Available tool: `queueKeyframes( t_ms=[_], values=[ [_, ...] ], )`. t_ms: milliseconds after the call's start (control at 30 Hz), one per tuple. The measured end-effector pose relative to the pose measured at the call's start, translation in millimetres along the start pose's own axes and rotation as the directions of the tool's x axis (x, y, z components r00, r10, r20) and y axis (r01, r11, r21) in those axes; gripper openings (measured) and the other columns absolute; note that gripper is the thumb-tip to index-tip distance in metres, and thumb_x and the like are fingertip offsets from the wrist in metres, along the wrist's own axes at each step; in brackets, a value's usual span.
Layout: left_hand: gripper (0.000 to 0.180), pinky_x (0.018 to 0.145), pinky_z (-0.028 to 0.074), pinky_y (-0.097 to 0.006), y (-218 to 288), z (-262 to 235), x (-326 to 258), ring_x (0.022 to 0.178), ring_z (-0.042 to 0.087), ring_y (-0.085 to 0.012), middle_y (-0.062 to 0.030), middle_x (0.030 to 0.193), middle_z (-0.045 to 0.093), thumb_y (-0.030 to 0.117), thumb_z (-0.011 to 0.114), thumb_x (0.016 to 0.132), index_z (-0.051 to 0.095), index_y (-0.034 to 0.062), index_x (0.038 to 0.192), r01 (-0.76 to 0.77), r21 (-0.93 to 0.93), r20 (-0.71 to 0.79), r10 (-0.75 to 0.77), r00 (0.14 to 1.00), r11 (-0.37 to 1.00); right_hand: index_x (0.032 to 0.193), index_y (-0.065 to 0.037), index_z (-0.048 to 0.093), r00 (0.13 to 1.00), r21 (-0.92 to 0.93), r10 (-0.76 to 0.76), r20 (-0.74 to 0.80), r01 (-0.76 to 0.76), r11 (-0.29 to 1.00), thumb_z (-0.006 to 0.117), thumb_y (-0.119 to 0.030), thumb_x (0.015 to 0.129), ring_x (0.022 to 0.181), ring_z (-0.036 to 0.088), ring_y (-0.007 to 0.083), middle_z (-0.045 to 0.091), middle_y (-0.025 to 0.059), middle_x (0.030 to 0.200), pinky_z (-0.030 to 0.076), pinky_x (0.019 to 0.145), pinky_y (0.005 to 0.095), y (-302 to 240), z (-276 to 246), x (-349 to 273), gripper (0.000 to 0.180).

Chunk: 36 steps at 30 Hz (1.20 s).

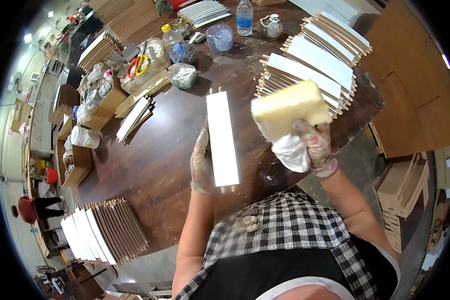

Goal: The person applies a finish to white wooden slats using a yellow sponge. The person picks up individual slats from a pile, wipes all sides with the sponge, and places them onto a new stack.

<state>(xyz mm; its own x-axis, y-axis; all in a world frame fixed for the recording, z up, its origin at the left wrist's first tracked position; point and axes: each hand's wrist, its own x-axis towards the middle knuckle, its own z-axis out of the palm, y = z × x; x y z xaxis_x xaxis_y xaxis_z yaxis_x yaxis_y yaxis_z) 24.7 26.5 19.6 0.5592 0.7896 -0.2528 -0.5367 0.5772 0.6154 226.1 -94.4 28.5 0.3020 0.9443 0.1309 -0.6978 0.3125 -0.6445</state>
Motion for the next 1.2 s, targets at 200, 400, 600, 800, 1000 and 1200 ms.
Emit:
queueKeyframes(
  t_ms=[200,400,600,800,1000,1200],
  values=[
    [0.058,0.089,0.048,-0.04,-39,-46,-8,0.109,0.051,-0.0278,-0.0145,0.125,0.049,0.04,0.051,0.088,0.037,0.0065,0.133,-0.037,0.116,0.227,0.009,0.974,0.993,0.117,-0.005,0.048,0.796,-0.473,-0.205,0.57,0.521,0.71,0.071,-0.018,0.076,0.093,0.061,0.021,0.057,0.0135,0.108,0.057,0.078,0.0357,39,78,30,0.049],
    [0.043,0.055,0.052,-0.029,-18,9,-30,0.067,0.059,-0.0169,-0.0092,0.092,0.06,0.039,0.044,0.094,0.045,0.0064,0.122,0.398,-0.131,0.216,-0.366,0.905,0.908,0.117,-0.007,0.047,0.705,-0.842,-0.506,0.497,0.532,-0.085,0.071,-0.013,0.074,0.089,0.061,0.0198,0.056,0.0091,0.107,0.055,0.077,0.0298,45,19,81,0.05],
    [0.04,0.06,0.049,-0.026,-8,19,-35,0.072,0.056,-0.0149,-0.0068,0.088,0.059,0.037,0.05,0.092,0.052,0.0023,0.112,0.367,-0.131,0.214,-0.335,0.918,0.921,0.119,-0.005,0.045,0.936,-0.23,-0.306,0.173,0.341,0.912,0.067,-0.007,0.079,0.074,0.06,0.0136,0.06,0.0075,0.098,0.055,0.062,0.0272,1,26,94,0.045],
    [0.035,0.071,0.053,-0.034,-12,20,-13,0.079,0.062,-0.023,-0.0114,0.094,0.061,0.024,0.047,0.092,0.049,-0.0006,0.117,0.253,-0.177,0.003,-0.257,0.966,0.951,0.128,-0.007,0.035,0.629,-0.649,-0.438,0.642,0.75,0.128,0.069,-0.014,0.076,0.086,0.063,0.0227,0.057,0.0135,0.103,0.056,0.067,0.0344,55,61,56,0.062],
    [0.031,0.076,0.052,-0.037,-15,-30,13,0.088,0.059,-0.0239,-0.0107,0.098,0.06,0.029,0.046,0.093,0.056,0.0036,0.109,0.243,-0.14,0.168,-0.218,0.961,0.96,0.127,-0.002,0.037,0.936,-0.415,-0.147,0.319,0.277,0.867,0.074,-0.026,0.072,0.106,0.055,0.0255,0.051,0.0154,0.121,0.047,0.092,0.0369,85,67,-14,0.071],
    [0.039,0.073,0.053,-0.031,6,22,-4,0.084,0.063,-0.0218,-0.0111,0.109,0.059,0.024,0.049,0.092,0.046,0.0019,0.124,0.343,-0.026,-0.006,-0.343,0.939,0.939,0.108,-0.004,0.058,0.984,-0.071,-0.174,0.025,0.176,0.982,0.063,-0.013,0.084,0.087,0.063,0.0158,0.063,0.0091,0.095,0.058,0.073,0.0279,35,69,45,0.026]
  ],
)
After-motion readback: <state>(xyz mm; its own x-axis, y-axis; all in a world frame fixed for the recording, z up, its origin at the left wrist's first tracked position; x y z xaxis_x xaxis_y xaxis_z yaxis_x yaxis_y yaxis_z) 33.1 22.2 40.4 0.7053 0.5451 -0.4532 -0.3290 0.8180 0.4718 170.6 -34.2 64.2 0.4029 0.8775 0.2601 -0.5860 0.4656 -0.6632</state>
